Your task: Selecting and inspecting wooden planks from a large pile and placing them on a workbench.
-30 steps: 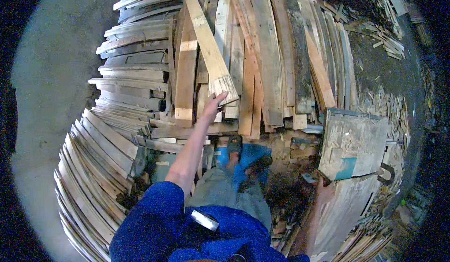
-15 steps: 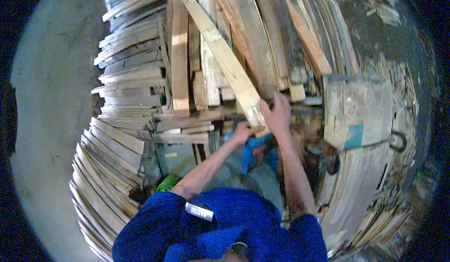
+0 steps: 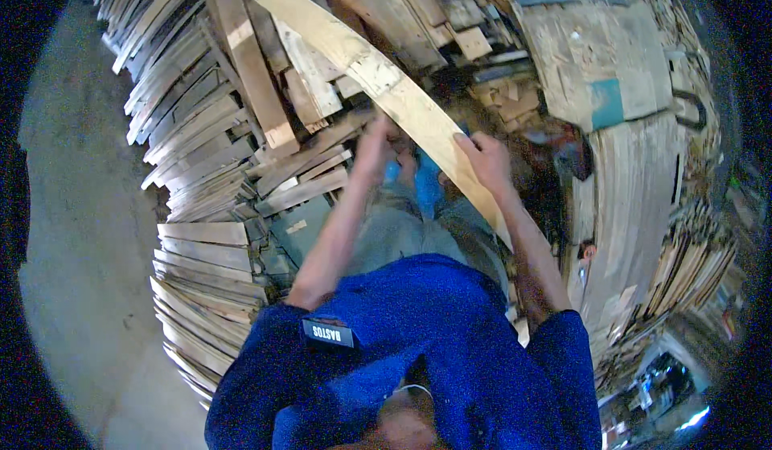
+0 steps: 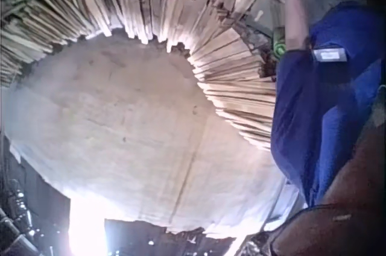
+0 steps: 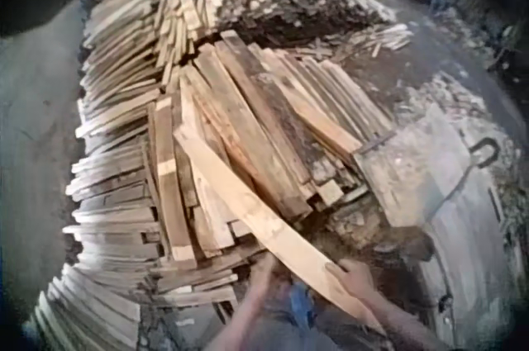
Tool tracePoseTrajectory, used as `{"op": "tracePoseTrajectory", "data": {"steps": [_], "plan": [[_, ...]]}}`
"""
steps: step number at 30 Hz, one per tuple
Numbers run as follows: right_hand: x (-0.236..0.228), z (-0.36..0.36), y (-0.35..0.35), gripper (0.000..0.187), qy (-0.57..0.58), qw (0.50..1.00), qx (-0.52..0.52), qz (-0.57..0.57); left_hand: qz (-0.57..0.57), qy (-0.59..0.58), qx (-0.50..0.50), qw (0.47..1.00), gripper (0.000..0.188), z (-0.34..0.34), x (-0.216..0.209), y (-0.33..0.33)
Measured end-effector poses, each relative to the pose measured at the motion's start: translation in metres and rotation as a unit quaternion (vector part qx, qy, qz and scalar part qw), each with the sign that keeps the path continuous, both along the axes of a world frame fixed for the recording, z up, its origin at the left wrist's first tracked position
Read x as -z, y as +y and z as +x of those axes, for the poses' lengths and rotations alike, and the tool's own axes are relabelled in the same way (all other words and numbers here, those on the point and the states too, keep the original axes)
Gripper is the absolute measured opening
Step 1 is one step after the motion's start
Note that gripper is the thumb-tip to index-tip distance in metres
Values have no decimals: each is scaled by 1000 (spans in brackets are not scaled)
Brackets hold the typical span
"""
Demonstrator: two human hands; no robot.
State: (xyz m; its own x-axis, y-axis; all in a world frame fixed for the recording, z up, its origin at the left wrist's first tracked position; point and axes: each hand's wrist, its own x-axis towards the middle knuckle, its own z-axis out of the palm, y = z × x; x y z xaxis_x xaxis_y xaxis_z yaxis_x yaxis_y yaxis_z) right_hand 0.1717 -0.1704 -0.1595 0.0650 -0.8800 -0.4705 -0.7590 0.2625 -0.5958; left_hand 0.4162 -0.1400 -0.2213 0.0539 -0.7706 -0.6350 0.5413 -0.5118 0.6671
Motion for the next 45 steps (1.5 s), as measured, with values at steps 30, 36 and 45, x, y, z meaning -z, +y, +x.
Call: {"op": "tracePoseTrajectory", "data": {"steps": [30,36,45], "plan": [[-123,-402,298,55,30,982,138,-126,-87,-68,395,912,42,-454,-208,127],[-79,-493,330,61,82,953,288,44,-58,-66,583,808,46,-454,-197,139],[-53,-514,342,71,62,920,338,188,-153,-102,692,698,32,-483,-175,117]]}}
